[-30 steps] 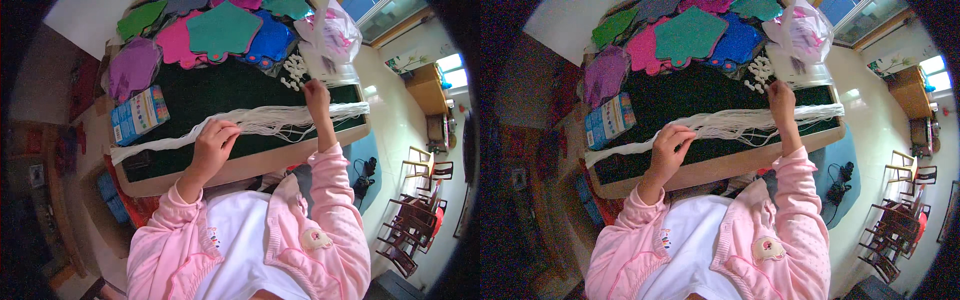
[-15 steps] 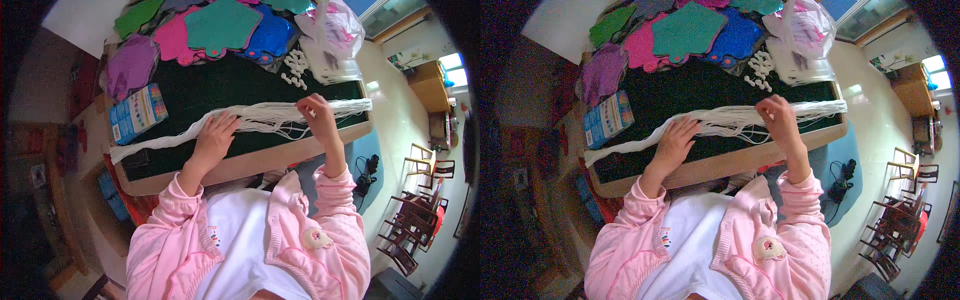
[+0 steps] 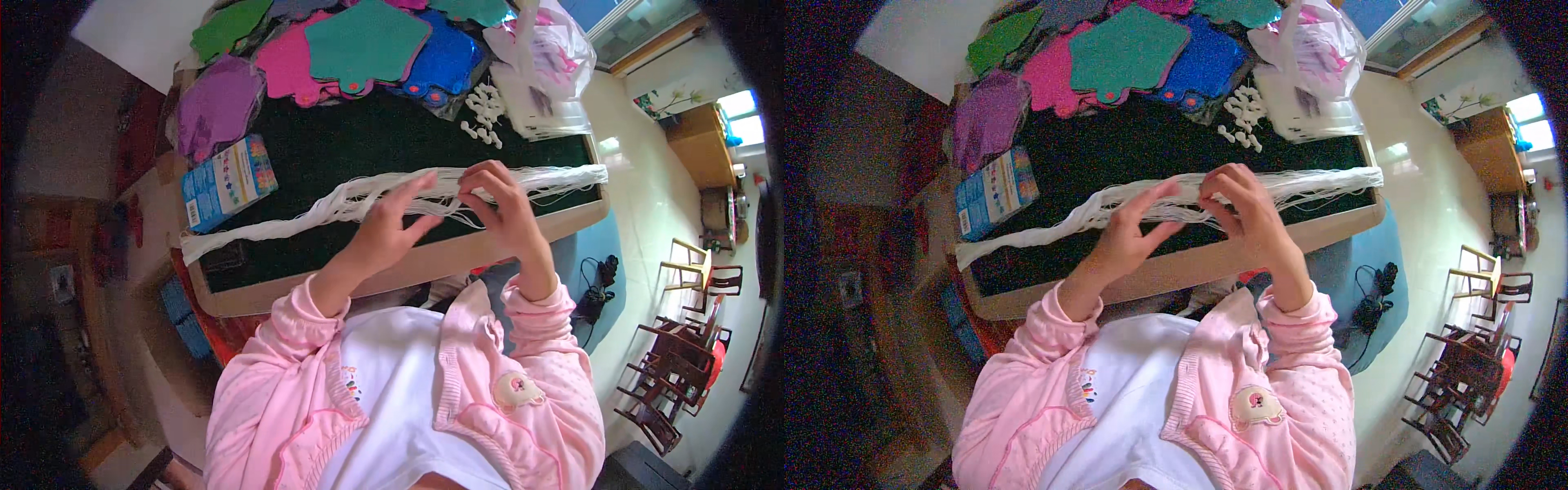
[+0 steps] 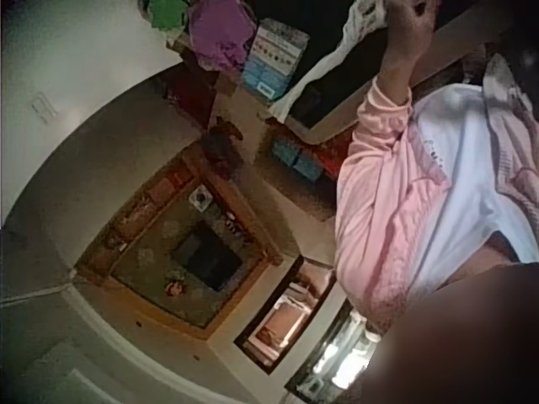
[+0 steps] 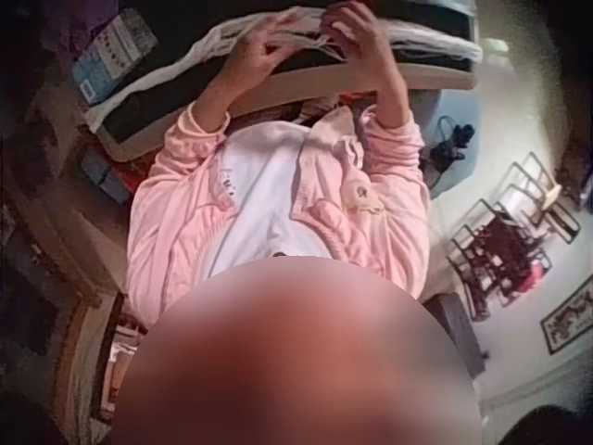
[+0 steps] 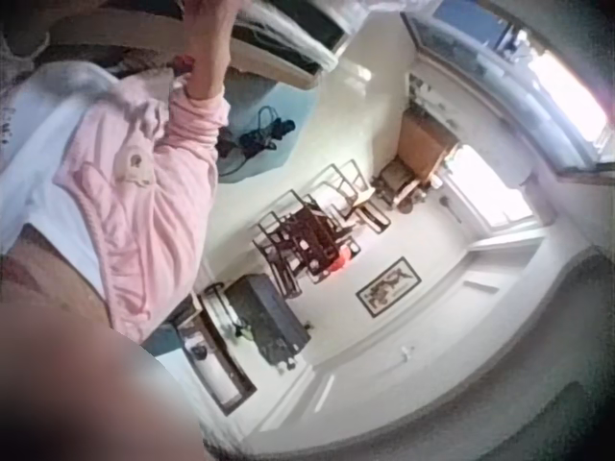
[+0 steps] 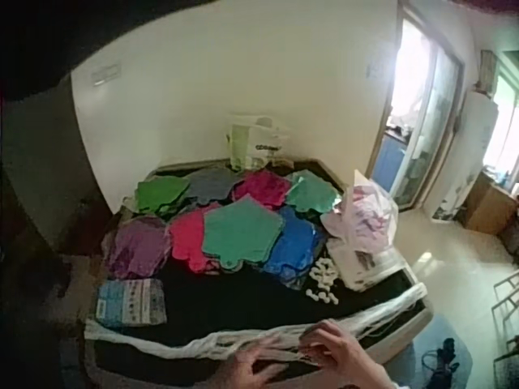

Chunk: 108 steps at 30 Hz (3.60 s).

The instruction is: Organizing and bundling strands of white yarn or thread on a table.

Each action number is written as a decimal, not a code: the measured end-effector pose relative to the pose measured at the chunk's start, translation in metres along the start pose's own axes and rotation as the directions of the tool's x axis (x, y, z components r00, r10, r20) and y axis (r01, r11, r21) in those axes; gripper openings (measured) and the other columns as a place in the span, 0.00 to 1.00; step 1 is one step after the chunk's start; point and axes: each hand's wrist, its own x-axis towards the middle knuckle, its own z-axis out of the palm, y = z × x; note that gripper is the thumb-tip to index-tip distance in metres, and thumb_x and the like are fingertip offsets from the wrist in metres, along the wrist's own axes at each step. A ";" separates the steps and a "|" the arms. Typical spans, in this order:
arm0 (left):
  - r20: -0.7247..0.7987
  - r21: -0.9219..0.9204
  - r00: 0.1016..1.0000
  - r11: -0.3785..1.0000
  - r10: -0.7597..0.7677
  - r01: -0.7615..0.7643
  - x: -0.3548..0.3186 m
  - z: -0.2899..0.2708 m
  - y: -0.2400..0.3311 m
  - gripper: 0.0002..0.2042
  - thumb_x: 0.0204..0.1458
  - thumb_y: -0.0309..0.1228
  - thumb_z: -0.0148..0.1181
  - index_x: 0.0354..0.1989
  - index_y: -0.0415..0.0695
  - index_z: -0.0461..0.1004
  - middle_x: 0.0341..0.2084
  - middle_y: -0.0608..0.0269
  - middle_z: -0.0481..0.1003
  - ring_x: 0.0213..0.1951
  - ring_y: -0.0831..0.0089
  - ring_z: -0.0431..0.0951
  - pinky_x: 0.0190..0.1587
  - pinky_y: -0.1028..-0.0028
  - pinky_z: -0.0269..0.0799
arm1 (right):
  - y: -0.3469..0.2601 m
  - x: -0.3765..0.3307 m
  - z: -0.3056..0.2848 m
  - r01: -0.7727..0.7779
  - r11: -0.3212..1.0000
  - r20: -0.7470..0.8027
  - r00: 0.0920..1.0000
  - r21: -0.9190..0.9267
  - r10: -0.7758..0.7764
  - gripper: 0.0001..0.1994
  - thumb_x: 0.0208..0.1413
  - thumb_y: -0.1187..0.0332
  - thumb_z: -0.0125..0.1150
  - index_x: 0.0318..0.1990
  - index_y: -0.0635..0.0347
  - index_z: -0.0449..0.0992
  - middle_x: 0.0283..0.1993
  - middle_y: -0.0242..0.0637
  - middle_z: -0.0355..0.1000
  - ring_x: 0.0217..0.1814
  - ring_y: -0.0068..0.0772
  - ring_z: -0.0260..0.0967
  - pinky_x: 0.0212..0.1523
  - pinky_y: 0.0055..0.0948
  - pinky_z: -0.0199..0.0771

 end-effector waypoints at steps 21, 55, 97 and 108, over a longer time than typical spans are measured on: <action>-0.061 0.119 0.984 0.980 0.168 -0.159 0.016 -0.004 0.014 0.03 0.49 0.22 0.53 0.29 0.36 0.72 0.25 0.57 0.74 0.30 0.67 0.75 0.36 0.71 0.68 | 0.032 0.019 0.105 -0.066 0.625 0.168 0.980 0.778 -0.105 0.14 0.48 0.73 0.58 0.43 0.64 0.71 0.48 0.38 0.70 0.49 0.28 0.66 0.48 0.27 0.66; -0.189 -0.074 0.947 0.966 -0.259 0.249 -0.023 -0.087 0.000 0.23 0.46 0.21 0.59 0.54 0.42 0.67 0.26 0.67 0.75 0.21 0.87 0.62 0.26 0.87 0.61 | -0.042 0.008 0.035 -0.182 0.930 0.086 0.983 0.320 0.162 0.05 0.52 0.78 0.53 0.36 0.66 0.72 0.25 0.35 0.69 0.23 0.19 0.62 0.24 0.19 0.61; -0.032 -0.685 0.961 0.707 -0.275 0.179 -0.016 -0.042 0.015 0.13 0.59 0.35 0.43 0.32 0.42 0.74 0.21 0.65 0.75 0.14 0.88 0.59 0.17 0.87 0.56 | -0.024 0.002 0.087 0.014 0.965 0.048 0.998 0.262 -0.027 0.08 0.47 0.77 0.51 0.37 0.61 0.67 0.29 0.46 0.67 0.32 0.54 0.65 0.30 0.42 0.65; -0.083 -0.469 0.956 0.858 -0.281 0.212 -0.003 -0.022 -0.004 0.14 0.60 0.35 0.43 0.30 0.39 0.73 0.21 0.68 0.73 0.14 0.85 0.63 0.17 0.85 0.57 | -0.007 0.009 0.092 -0.008 0.958 -0.087 0.996 0.287 0.034 0.04 0.53 0.78 0.47 0.34 0.65 0.68 0.30 0.46 0.67 0.32 0.48 0.67 0.31 0.35 0.66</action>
